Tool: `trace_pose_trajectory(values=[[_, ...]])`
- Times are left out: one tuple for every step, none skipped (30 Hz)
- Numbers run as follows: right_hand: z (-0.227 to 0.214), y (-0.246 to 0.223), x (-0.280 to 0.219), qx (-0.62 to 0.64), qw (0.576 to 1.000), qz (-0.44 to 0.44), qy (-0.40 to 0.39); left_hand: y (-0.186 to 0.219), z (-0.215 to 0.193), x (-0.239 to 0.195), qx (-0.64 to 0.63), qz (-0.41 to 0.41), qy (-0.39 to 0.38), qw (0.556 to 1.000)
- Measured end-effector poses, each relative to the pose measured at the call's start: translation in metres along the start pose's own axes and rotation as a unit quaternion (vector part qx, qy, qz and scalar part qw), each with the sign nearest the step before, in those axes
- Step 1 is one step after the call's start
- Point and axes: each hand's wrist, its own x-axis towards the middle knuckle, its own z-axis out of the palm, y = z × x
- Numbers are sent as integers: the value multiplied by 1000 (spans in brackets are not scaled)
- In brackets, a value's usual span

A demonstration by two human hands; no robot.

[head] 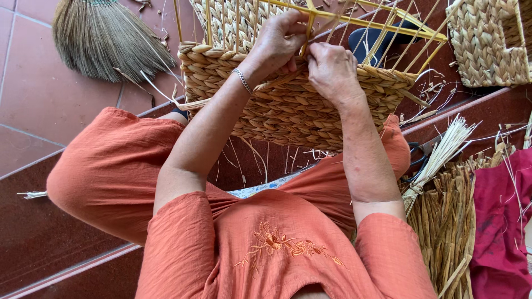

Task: The person weaves a basket by hand, interlacing dried plant fibers through a yellow metal frame. The person repeatedly pulls and tucks strands to build up the basket walls.

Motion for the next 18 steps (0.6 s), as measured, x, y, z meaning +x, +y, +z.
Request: trace_pose_trajectory(values=[[-2, -2, -2, 36, 999, -2, 28, -1, -1, -2, 39, 14, 12, 999], [-4, -4, -4, 72, 996, -4, 56, -3, -1, -4, 77, 29, 24, 996], [-5, -7, -6, 108, 991, -8, 83, -7, -1, -7, 115, 42, 37, 992], [-5, -9, -7, 132, 985, -10, 107, -11, -3, -13, 181, 83, 55, 978], [-5, -11, -7, 157, 979, -13, 129, -15, -6, -21, 246, 124, 71, 959], [-3, -12, -7, 181, 972, -16, 152, -19, -6, -27, 309, 163, 86, 933], [-1, -13, -7, 172, 971, -18, 164, -21, -5, -32, 282, 173, 96, 939], [3, -14, -7, 164, 970, -20, 176, -22, -3, -37, 254, 182, 106, 944], [5, -13, -5, 154, 970, -22, 189, -22, -2, -41, 226, 192, 116, 948], [9, -13, -5, 136, 972, -5, 194, -21, -1, -43, 213, 175, 117, 954], [12, -13, -3, 115, 973, 9, 200, -18, 1, -42, 200, 159, 121, 959], [14, -12, -2, 94, 974, 23, 207, -14, 1, -41, 186, 143, 124, 964], [14, -10, -2, 127, 972, 19, 195, -11, 1, -38, 207, 108, 101, 967], [14, -7, -3, 159, 970, 16, 183, -8, 0, -35, 226, 72, 78, 968], [14, -6, -4, 192, 967, 11, 169, -8, -2, -34, 246, 35, 57, 967], [15, -4, -5, 191, 967, 3, 170, -9, -2, -31, 275, 86, 73, 955], [15, -2, -7, 189, 967, -4, 172, -11, -1, -28, 302, 136, 86, 940], [17, -2, -7, 187, 967, -10, 174, -16, 2, -26, 328, 185, 99, 921]])
